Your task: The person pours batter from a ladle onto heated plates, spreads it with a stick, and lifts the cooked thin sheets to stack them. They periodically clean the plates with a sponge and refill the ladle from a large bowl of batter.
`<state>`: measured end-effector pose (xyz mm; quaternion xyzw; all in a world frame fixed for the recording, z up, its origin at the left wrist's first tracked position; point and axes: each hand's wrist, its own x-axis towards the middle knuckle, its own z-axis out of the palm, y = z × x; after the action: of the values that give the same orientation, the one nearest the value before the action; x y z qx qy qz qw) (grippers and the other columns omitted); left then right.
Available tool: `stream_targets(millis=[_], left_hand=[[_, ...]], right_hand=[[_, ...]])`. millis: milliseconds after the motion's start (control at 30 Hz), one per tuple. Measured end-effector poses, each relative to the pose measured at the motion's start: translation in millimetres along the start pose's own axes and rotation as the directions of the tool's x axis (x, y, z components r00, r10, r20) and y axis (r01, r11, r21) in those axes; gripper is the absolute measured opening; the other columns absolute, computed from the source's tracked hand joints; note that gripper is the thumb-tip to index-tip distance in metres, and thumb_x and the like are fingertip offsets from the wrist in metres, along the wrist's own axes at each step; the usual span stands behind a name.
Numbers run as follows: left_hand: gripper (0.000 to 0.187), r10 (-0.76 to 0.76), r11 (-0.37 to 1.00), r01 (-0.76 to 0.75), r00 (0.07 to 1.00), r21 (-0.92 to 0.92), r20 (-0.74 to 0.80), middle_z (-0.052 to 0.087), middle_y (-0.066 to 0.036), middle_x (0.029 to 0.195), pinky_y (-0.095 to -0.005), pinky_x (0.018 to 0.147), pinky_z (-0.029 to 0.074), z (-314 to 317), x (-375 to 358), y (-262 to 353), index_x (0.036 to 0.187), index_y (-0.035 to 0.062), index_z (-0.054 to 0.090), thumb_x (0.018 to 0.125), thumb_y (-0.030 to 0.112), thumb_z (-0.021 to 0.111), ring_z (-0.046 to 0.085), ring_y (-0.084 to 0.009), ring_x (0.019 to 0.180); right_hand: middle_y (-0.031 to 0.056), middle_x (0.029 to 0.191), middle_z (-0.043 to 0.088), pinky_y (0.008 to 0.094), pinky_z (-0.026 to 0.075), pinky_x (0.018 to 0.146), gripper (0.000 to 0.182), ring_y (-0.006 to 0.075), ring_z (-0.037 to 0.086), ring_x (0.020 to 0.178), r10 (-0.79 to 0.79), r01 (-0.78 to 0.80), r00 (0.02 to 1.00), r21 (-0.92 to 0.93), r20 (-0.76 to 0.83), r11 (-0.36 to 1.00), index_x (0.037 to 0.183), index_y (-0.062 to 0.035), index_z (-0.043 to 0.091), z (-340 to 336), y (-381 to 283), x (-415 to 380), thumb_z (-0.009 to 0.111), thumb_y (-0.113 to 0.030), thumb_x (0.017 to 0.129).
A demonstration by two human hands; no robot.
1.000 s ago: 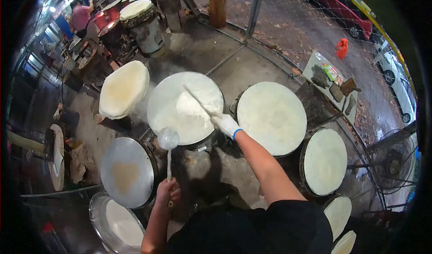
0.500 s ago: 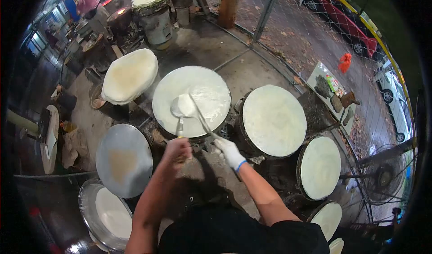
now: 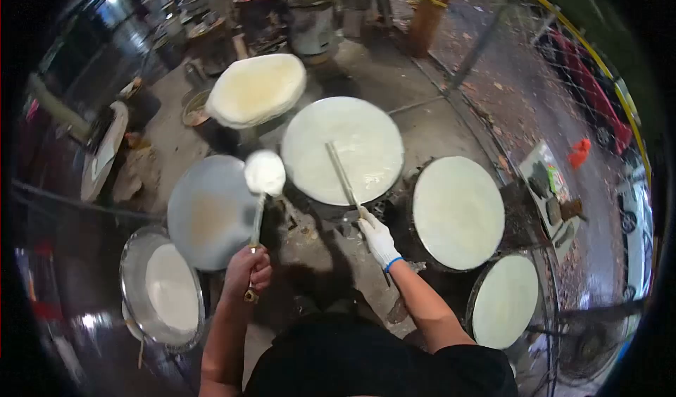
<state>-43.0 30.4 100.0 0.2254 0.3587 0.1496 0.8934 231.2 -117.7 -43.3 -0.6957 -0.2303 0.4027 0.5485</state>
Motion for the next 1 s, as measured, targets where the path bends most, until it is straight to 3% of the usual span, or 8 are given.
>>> stream_targets(millis=[167,367,433,500,700,733,833,1000], left_hand=[[0.015,0.413,0.856,-0.328,0.898,0.399,-0.149,0.039,-0.003,0.059,-0.0257,0.03,0.034,-25,-47,31,0.099,0.0048,0.043,0.087,0.009,0.049,0.039,-0.0099,0.037],[0.021,0.531,0.636,-0.193,0.812,0.747,-0.242,0.048,-0.005,0.06,-0.0305,0.035,0.036,-141,37,45,0.1,-0.0001,0.047,0.082,0.01,0.051,0.043,-0.0144,0.037],[0.024,0.514,0.526,-0.052,0.815,0.849,-0.268,0.055,-0.013,0.063,-0.0398,0.045,0.045,-161,46,61,0.1,-0.002,0.048,0.081,0.011,0.051,0.057,-0.0252,0.048],[0.026,0.703,0.011,-0.056,0.711,0.998,0.032,0.06,-0.025,0.074,-0.0487,0.064,0.048,-212,65,64,0.103,-0.0015,0.046,0.081,0.012,0.051,0.062,-0.0391,0.07],[0.03,0.571,-0.147,0.184,0.818,0.972,-0.068,0.06,-0.026,0.097,-0.053,0.079,0.046,-265,61,125,0.109,0.0022,0.042,0.083,0.012,0.053,0.059,-0.0442,0.089],[0.03,0.567,-0.19,0.187,0.822,0.964,-0.047,0.059,-0.026,0.099,-0.053,0.078,0.046,-272,57,134,0.11,0.0025,0.042,0.083,0.012,0.052,0.06,-0.044,0.089],[0.032,0.555,-0.275,0.208,0.832,0.939,-0.022,0.057,-0.024,0.106,-0.0527,0.078,0.047,-291,40,161,0.114,0.0035,0.042,0.084,0.012,0.051,0.06,-0.0433,0.089],[0.046,0.546,-0.26,0.254,0.834,0.932,-0.075,0.054,-0.023,0.11,-0.0504,0.082,0.046,-322,23,177,0.125,0.0043,0.038,0.083,0.013,0.054,0.059,-0.0427,0.094]], right_hand=[[-0.0038,0.066,0.054,0.0189,0.033,0.041,0.049,0.0038,0.039,0.044,0.122,-0.137,0.985,0.118,0.121,0.984,0.142,-0.0187,0.036,67,-23,-5,0.049,-0.025,0.096],[-0.0035,0.066,0.053,0.0203,0.034,0.042,0.046,0.0044,0.039,0.046,0.167,-0.188,0.977,0.164,0.131,0.968,0.142,-0.0202,0.037,181,-32,-13,0.045,-0.031,0.097],[0.0142,0.105,0.066,0.0366,0.047,0.084,0.047,0.0254,0.063,0.094,0.001,-0.001,1.0,-0.038,0.016,0.999,0.136,-0.0173,0.045,226,15,-4,0.048,-0.037,0.093],[0.0162,0.101,0.066,0.0352,0.048,0.082,0.045,0.0313,0.064,0.092,-0.047,0.002,0.996,-0.491,-0.078,0.871,0.134,-0.0203,0.047,260,-3,-21,0.05,-0.035,0.092],[0.0211,0.111,0.061,0.0383,0.045,0.089,0.045,0.0368,0.058,0.106,0.095,-0.172,0.981,-0.517,-0.171,0.839,0.131,-0.0173,0.051,333,-28,-15,0.051,-0.037,0.09],[0.0177,0.094,0.068,0.0369,0.051,0.071,0.045,0.0309,0.066,0.082,-0.212,0.105,0.966,-0.525,-0.149,0.845,0.128,-0.0128,0.054,345,7,7,0.053,-0.036,0.089],[-0.0026,0.065,0.055,0.0232,0.036,0.043,0.039,0.0045,0.045,0.049,0.274,-0.274,0.958,0.019,-0.084,0.962,0.126,-0.0111,0.056,359,-42,5,0.054,-0.026,0.091],[0.0081,0.089,0.066,0.0244,0.046,0.06,0.04,0.0078,0.057,0.066,-0.142,0.069,0.96,-0.289,-0.241,0.955,0.127,-0.0081,0.055,390,2,-7,0.053,-0.027,0.091]])
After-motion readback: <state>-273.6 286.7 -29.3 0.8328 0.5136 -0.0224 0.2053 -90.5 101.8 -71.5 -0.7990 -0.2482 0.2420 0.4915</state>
